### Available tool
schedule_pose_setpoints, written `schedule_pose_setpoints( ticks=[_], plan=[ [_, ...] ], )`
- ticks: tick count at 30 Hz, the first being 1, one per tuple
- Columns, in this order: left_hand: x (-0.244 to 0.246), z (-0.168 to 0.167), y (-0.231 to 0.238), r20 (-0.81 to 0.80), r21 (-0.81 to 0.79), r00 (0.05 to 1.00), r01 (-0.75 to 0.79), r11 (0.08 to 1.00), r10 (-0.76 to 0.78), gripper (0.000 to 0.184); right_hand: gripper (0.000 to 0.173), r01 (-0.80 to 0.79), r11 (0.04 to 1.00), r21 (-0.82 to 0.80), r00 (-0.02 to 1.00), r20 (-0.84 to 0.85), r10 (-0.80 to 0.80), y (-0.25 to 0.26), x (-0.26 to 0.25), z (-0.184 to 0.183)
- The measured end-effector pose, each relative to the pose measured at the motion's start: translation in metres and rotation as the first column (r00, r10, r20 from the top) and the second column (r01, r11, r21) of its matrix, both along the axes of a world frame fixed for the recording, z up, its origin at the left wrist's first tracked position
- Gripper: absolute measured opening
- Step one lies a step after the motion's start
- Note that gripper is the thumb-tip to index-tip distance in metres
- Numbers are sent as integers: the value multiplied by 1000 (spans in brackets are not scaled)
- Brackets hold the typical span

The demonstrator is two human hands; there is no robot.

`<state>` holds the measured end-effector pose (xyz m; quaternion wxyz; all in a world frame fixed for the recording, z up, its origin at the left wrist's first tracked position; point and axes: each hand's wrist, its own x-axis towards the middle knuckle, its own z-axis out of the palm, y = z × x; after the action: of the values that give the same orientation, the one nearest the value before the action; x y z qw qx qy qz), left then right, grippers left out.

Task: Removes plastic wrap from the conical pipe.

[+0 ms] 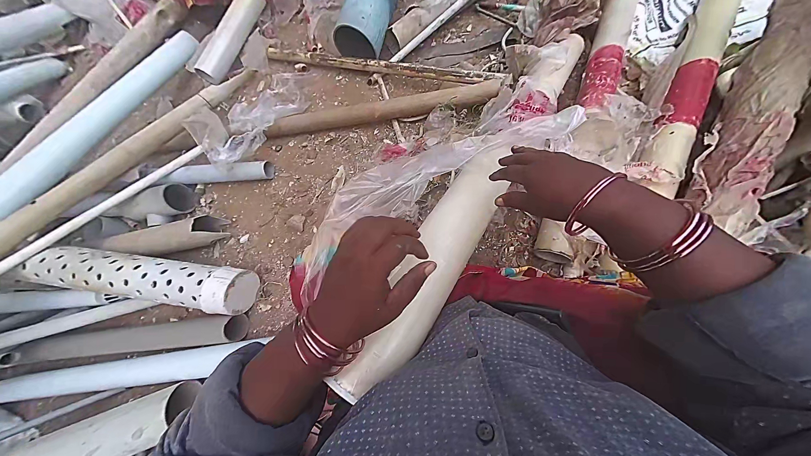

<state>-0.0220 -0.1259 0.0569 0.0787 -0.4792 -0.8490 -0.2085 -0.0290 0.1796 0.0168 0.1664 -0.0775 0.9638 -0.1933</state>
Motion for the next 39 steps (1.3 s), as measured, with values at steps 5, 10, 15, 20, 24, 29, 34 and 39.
schedule_pose_setpoints(
  ticks=[5, 10, 15, 20, 24, 29, 34, 39],
  plan=[
    [-26, -20, 9, 304, -610, 921, -9, 793, 244, 62, 46, -15, 999, 31, 997, 71, 12, -5, 1, -4],
    [-42, -41, -8, 288, -550, 938, -4, 835, 194, 46, 46, -13, 997, 70, 993, 119, 5, -5, 3, -3],
    [-51, -39, -14, 144, -601, 967, -82, 795, 209, 32, 46, -12, 996, 87, 989, 146, -1, -3, 0, -3],
    [-70, -33, -21, 114, -694, 952, -129, 708, 285, 37, 45, -27, 995, 98, 987, 158, 11, -2, 3, -4],
    [-66, -32, -16, 141, -662, 949, -123, 739, 284, 37, 43, -69, 995, 73, 977, 205, 53, -12, 6, 8],
    [-63, -28, -8, 190, -713, 914, -122, 690, 358, 40, 30, -191, 978, -83, 981, 16, 193, -48, 27, 16],
    [-62, -24, 0, 222, -781, 887, -86, 619, 404, 45, 28, -483, 842, -241, 796, -522, 307, -97, 64, -3],
    [-60, -24, 2, 257, -782, 872, -65, 620, 416, 44, 29, -716, 647, -261, 615, -673, 409, -156, 94, 10]
  ],
)
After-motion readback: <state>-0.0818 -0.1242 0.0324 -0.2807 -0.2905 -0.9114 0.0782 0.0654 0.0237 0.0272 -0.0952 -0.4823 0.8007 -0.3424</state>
